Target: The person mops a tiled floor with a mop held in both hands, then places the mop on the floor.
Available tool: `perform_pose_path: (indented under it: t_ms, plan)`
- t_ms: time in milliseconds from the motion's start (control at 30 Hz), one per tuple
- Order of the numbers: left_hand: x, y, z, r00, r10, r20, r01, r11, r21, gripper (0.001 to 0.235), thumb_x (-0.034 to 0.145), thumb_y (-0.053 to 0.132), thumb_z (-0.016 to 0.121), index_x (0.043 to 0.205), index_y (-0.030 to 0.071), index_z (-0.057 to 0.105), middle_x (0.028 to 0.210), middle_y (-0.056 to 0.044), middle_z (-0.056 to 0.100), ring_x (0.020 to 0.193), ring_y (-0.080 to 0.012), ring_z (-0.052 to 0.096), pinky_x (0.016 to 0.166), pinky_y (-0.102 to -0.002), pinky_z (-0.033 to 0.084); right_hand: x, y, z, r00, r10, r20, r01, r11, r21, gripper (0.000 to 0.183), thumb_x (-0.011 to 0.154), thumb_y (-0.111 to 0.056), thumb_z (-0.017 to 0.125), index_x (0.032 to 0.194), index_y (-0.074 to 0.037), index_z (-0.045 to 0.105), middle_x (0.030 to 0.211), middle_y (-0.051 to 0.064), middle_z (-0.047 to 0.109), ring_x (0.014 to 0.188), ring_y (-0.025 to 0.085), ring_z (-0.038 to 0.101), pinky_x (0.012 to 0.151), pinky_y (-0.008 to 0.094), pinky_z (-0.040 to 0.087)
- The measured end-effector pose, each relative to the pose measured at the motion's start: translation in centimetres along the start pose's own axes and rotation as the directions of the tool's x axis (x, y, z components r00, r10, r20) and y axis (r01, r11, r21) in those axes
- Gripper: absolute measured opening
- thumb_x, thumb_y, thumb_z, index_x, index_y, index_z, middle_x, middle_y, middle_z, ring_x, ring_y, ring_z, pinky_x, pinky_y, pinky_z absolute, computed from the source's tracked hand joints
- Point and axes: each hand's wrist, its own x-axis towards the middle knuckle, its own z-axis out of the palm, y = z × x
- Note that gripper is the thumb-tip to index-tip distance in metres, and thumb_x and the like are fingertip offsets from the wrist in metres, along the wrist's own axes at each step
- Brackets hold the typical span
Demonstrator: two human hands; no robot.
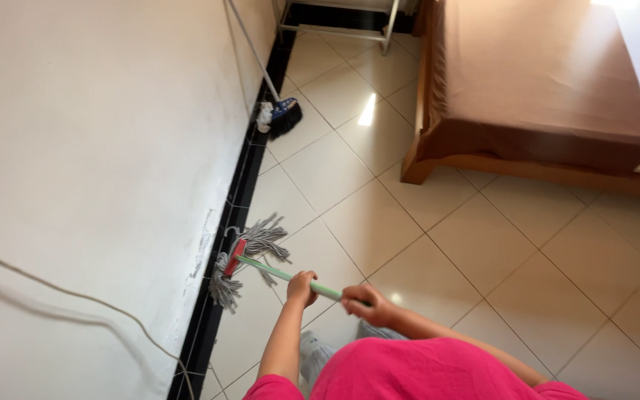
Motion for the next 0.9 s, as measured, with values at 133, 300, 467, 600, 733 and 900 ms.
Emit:
perform_pose_path:
  t_ms: [133, 300, 467, 600, 733, 900]
  plan:
    - [4.5, 9.4, 1.9, 0.993, 0.113, 0.019, -0.111, 0.992, -0.067, 0.026, 0.069, 0.014, 0.077, 0.094, 0.019, 0.072, 0.092, -0.01, 0.071, 0.093, -0.0318, 0.068, 0.082, -0.043, 0.054, -4.9, 2.0, -7.7, 0.873, 0.301, -0.383, -0.154, 0.917, 0.369, 0.021, 0.092, -0.017, 0.066, 0.105, -0.001, 0.07, 0.082, 0.007, 0.069, 0.07, 0.014, 0.063, 0.061, 0.031, 0.051]
    - [8.2, 23.3, 2.7, 0.92, 0.384, 0.084, -0.318, 0.853, -0.414, 0.019, 0.076, 0.015, 0.072, 0.094, 0.015, 0.075, 0.09, -0.013, 0.075, 0.083, -0.0359, 0.071, 0.073, -0.043, 0.058, -8.8, -6.9, -16.4, 0.883, 0.144, -0.446, 0.009, 0.946, 0.323, 0.036, 0.104, -0.02, 0.058, 0.073, -0.002, 0.058, 0.063, 0.004, 0.057, 0.053, 0.011, 0.047, 0.05, 0.027, 0.039]
    - [9.7, 30.3, 5.9, 0.857, 0.48, 0.186, -0.309, 0.769, -0.56, 0.016, 0.083, 0.017, 0.07, 0.096, 0.01, 0.074, 0.094, -0.014, 0.076, 0.09, -0.0303, 0.073, 0.077, -0.039, 0.057, -9.3, -8.7, -16.4, 0.862, 0.001, -0.507, 0.114, 0.974, 0.196, 0.04, 0.103, -0.027, 0.059, 0.07, -0.006, 0.051, 0.058, -0.001, 0.046, 0.052, 0.008, 0.041, 0.048, 0.027, 0.034]
    - [8.8, 33.1, 0.6, 0.817, 0.476, 0.325, -0.232, 0.788, -0.57, 0.017, 0.088, 0.019, 0.07, 0.098, 0.005, 0.07, 0.095, -0.012, 0.076, 0.091, -0.0251, 0.072, 0.078, -0.036, 0.055, -8.4, -10.2, -16.2, 0.879, -0.26, -0.4, 0.256, 0.965, -0.064, 0.05, 0.103, -0.045, 0.061, 0.075, -0.006, 0.046, 0.063, 0.0, 0.041, 0.056, 0.011, 0.038, 0.049, 0.027, 0.031]
    - [8.5, 29.4, -0.3, 0.86, 0.394, 0.326, -0.136, 0.791, -0.596, 0.023, 0.071, 0.014, 0.08, 0.091, 0.006, 0.072, 0.094, -0.011, 0.077, 0.091, -0.0246, 0.072, 0.077, -0.035, 0.056, -7.5, -11.8, -16.8, 0.898, -0.384, -0.217, 0.392, 0.92, -0.005, 0.061, 0.105, -0.062, 0.045, 0.077, -0.008, 0.046, 0.061, -0.001, 0.049, 0.054, 0.01, 0.046, 0.052, 0.027, 0.036]
    - [6.8, 19.7, 0.1, 0.968, 0.249, 0.044, -0.218, 0.911, -0.35, 0.016, 0.069, 0.008, 0.073, 0.084, 0.012, 0.075, 0.087, -0.013, 0.077, 0.082, -0.0334, 0.074, 0.07, -0.042, 0.057, -4.7, -9.7, -14.7, 0.94, -0.337, -0.053, 0.338, 0.899, 0.277, 0.067, 0.106, -0.066, 0.035, 0.078, -0.006, 0.045, 0.065, 0.004, 0.051, 0.057, 0.015, 0.046, 0.056, 0.028, 0.039]
